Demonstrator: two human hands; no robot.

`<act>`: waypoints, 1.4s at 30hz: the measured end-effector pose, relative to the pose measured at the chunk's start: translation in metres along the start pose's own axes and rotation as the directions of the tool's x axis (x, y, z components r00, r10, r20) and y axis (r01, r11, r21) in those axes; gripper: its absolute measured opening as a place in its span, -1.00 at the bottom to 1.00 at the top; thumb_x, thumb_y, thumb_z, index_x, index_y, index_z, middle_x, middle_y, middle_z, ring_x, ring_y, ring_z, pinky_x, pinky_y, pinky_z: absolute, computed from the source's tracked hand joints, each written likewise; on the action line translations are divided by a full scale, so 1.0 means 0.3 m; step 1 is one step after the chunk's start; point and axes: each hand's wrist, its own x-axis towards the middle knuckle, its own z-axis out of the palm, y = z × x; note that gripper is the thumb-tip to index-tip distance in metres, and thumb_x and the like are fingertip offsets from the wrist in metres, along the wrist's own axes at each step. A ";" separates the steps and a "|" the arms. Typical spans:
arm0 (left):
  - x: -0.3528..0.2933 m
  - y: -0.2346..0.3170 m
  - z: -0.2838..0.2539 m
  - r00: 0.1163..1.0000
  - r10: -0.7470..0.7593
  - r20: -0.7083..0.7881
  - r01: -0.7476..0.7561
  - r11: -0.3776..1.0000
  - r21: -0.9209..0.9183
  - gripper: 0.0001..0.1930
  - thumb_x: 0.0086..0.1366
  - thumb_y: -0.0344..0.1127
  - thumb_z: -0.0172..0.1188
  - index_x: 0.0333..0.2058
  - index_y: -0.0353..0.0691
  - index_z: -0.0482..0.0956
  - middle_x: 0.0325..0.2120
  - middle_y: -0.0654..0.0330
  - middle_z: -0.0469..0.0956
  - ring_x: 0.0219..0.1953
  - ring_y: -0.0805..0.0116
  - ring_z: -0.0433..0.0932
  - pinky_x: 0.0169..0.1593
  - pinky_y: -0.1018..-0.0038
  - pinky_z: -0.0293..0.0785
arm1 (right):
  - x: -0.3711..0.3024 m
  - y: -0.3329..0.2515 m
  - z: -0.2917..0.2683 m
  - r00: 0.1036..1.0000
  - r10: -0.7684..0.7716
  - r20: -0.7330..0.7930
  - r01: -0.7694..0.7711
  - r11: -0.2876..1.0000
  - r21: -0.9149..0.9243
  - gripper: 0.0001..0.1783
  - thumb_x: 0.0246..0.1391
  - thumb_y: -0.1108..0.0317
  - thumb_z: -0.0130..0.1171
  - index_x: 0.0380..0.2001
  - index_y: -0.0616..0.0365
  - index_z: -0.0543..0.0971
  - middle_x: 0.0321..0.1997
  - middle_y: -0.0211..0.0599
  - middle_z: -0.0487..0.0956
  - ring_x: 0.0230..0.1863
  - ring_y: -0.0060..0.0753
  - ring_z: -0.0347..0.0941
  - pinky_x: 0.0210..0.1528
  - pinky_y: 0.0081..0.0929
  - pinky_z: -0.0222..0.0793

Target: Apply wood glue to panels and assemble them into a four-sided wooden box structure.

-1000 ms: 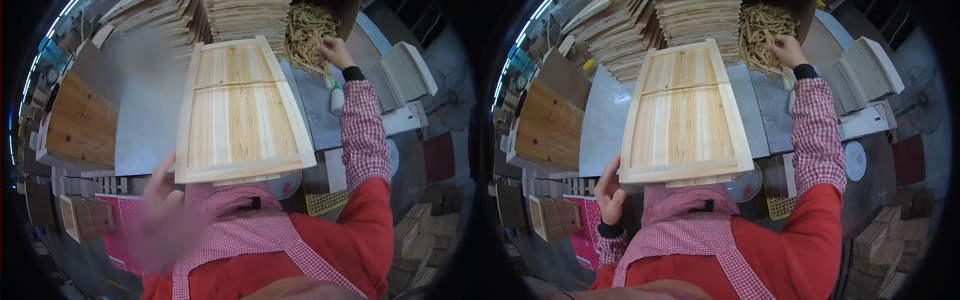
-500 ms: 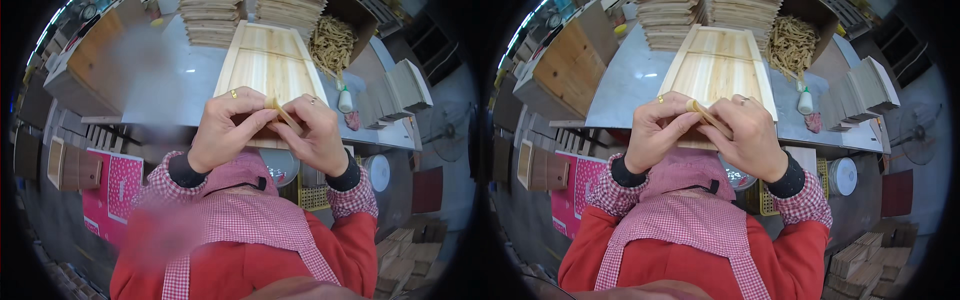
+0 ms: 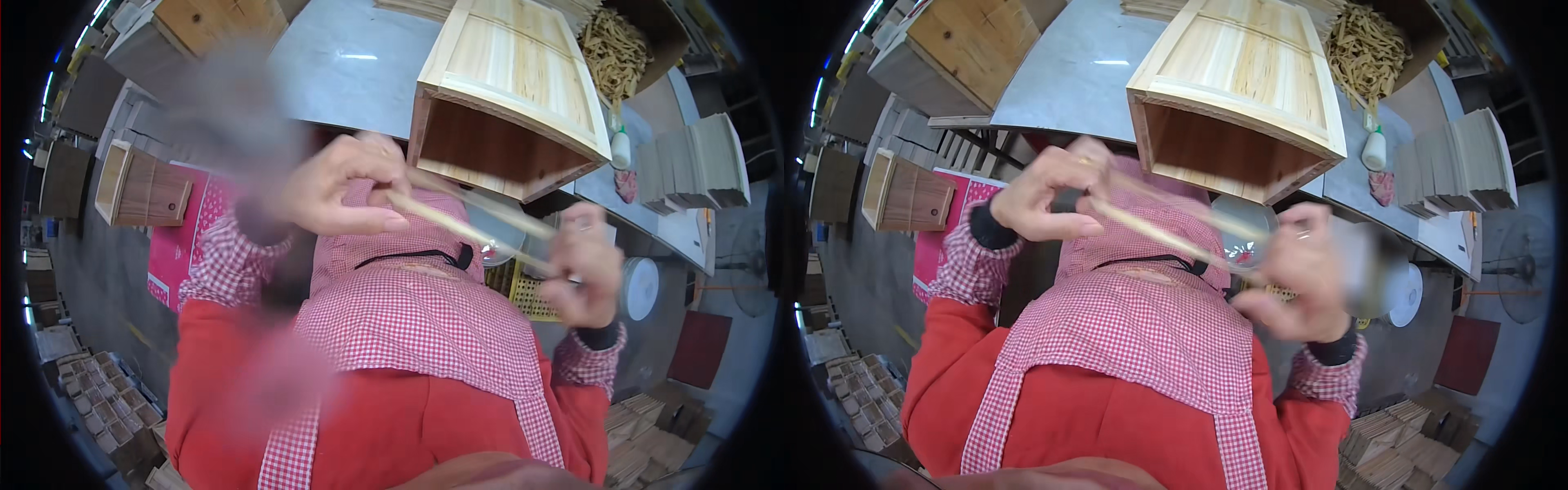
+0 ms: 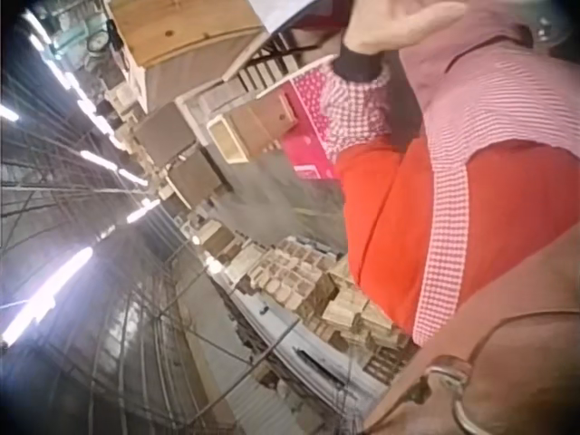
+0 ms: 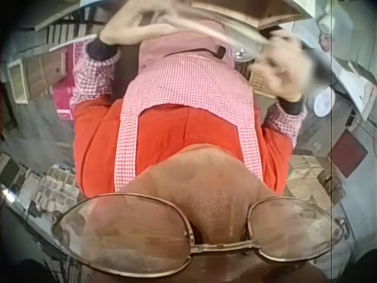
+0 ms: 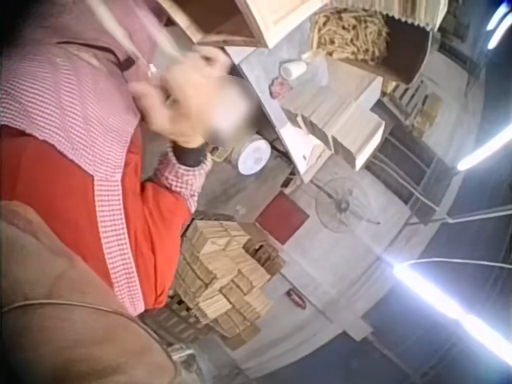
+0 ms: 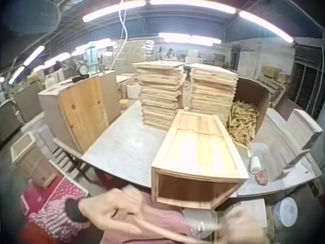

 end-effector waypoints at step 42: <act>0.436 -0.482 -0.293 0.474 -0.705 -0.528 0.462 0.709 -0.532 -0.61 0.35 -0.01 0.00 -0.11 -0.23 0.53 -0.22 0.23 0.47 -0.16 0.42 0.47 -0.09 0.35 0.42 | 0.153 0.709 -0.229 0.757 0.551 -0.352 -0.596 0.802 -0.027 -0.54 0.28 0.10 -0.13 -0.15 0.32 0.54 -0.51 -0.29 0.53 -0.55 -0.53 0.40 -0.44 -0.47 0.35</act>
